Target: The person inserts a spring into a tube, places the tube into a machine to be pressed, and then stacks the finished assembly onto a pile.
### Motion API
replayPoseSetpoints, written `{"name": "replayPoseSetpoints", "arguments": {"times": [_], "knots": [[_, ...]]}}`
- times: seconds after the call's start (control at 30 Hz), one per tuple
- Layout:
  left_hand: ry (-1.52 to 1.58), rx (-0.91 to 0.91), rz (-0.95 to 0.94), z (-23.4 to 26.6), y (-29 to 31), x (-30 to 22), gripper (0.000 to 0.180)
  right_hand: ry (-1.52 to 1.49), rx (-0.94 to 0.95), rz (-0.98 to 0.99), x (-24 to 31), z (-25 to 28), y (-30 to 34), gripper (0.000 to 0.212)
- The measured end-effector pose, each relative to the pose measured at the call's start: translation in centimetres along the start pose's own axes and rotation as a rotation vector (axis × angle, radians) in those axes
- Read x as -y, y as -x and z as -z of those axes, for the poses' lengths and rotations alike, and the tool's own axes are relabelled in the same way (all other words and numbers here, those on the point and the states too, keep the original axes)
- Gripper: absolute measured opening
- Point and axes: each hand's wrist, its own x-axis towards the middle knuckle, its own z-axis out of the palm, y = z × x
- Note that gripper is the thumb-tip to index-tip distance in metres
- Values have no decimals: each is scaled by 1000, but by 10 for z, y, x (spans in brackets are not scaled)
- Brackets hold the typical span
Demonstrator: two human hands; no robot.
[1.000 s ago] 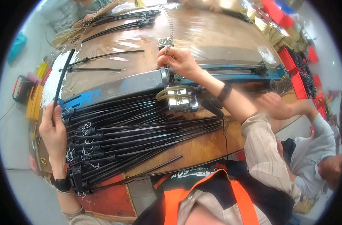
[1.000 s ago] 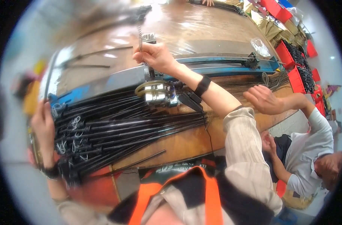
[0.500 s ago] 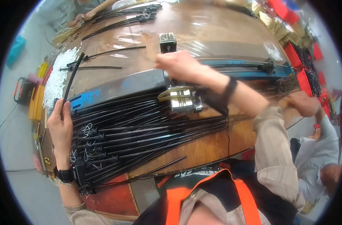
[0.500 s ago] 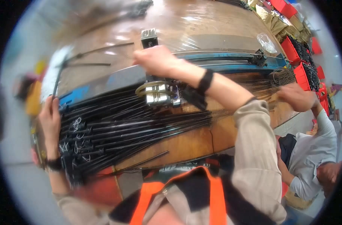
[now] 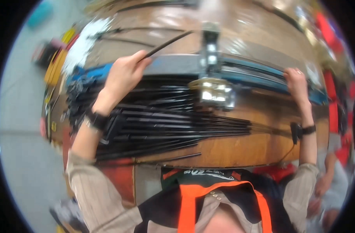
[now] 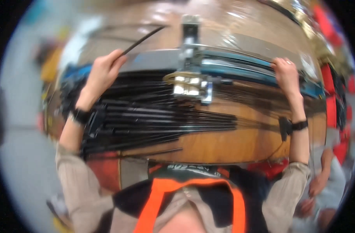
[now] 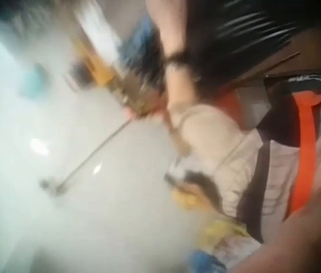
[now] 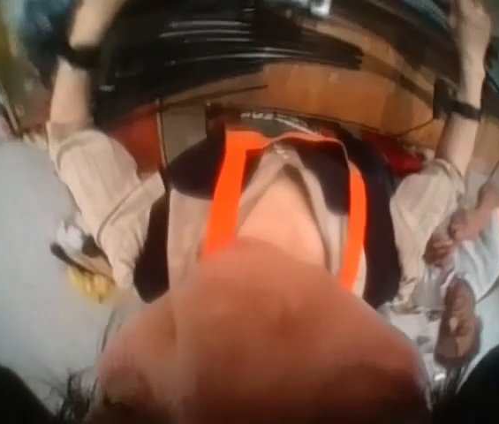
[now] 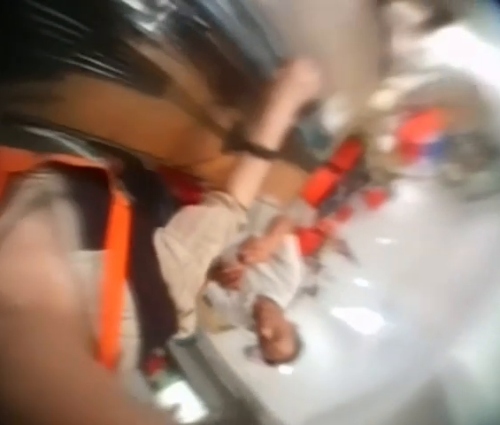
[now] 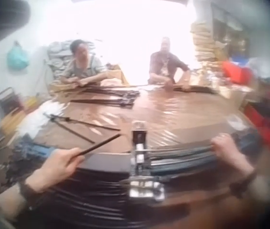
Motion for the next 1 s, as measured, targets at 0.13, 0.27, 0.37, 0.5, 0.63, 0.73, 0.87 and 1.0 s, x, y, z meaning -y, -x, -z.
{"name": "replayPoseSetpoints", "arguments": {"times": [0.13,0.27,0.37,0.5,0.63,0.73,0.87,1.0], "knots": [[-49,26,-31,1,7,14,18,-105,47,-66,-25,-14,8,9],[-38,82,45,7,25,13,21,-208,11,-34,-34,-31,-6,12],[-17,85,76,9,36,6,21,-236,34,-54,-35,-33,-2,14],[-24,39,66,-2,38,-2,22,-271,84,-102,-34,-25,-1,19],[-290,-86,103,-10,46,-35,20,-363,96,-104,-9,-35,-3,23],[-289,-222,155,-32,47,-48,16,-383,28,-54,-37,-50,6,19],[-218,-304,119,-41,55,-44,16,-412,38,-86,-36,-48,2,18],[-249,-358,87,-32,46,-36,16,-436,6,-113,-30,-54,-1,18]]}}
